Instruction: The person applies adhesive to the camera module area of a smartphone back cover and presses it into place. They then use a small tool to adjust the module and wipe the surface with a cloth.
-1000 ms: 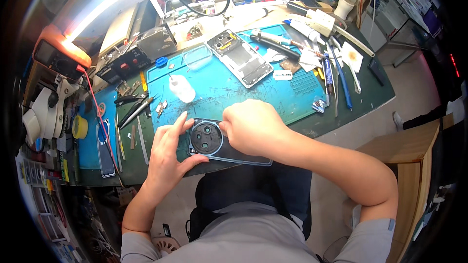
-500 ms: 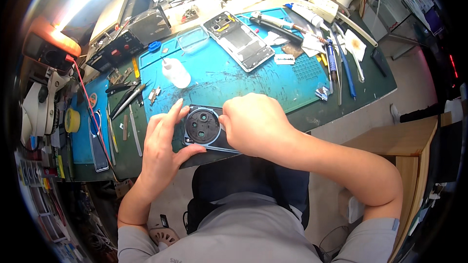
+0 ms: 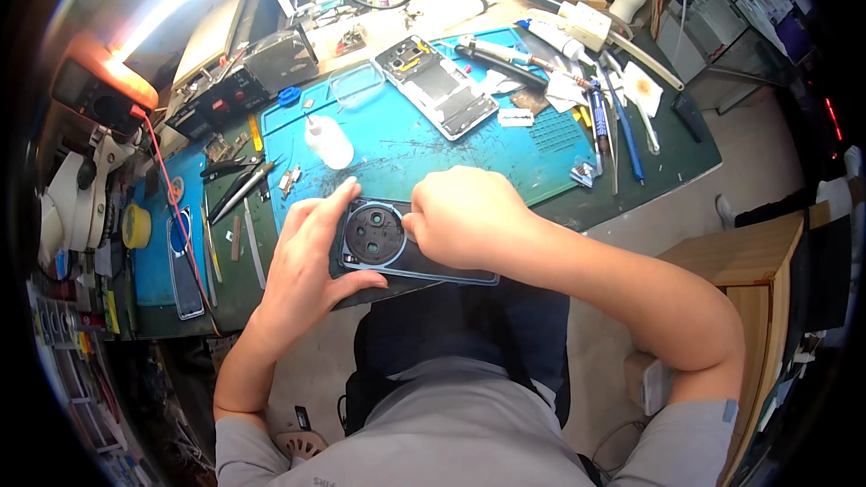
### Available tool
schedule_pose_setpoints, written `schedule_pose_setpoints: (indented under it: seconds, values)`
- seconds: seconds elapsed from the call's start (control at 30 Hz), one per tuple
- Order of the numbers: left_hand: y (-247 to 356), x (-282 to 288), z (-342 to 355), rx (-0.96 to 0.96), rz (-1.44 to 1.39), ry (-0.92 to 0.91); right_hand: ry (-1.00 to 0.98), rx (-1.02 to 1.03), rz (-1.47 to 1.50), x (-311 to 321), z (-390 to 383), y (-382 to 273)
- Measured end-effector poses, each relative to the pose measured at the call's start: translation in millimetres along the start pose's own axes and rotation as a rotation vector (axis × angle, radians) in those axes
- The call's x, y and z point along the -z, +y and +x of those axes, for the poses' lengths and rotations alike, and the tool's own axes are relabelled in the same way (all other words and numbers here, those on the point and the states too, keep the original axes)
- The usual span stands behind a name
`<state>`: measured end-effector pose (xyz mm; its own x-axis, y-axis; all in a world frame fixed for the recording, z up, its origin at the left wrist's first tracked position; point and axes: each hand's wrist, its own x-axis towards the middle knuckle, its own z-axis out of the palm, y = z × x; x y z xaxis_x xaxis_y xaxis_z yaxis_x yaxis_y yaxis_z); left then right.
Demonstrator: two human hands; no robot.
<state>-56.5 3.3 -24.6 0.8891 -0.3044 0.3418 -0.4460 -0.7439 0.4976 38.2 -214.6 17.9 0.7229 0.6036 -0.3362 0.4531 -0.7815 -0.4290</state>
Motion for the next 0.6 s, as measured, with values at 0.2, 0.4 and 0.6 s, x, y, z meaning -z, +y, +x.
schedule_pose_setpoints:
  seconds: [0.2,0.4,0.6]
  values:
    - [10.3,-9.1,6.3,0.022,0.119,0.053,-0.041,-0.012,-0.163,10.8,6.3,-1.7]
    - [29.9,-35.1,5.9,0.115,0.316,0.208,0.021,0.076,-0.244,20.1,1.8,4.1]
    - [29.4,-37.4,4.9,0.112,0.332,0.201,0.087,-0.004,-0.196,10.4,3.3,14.6]
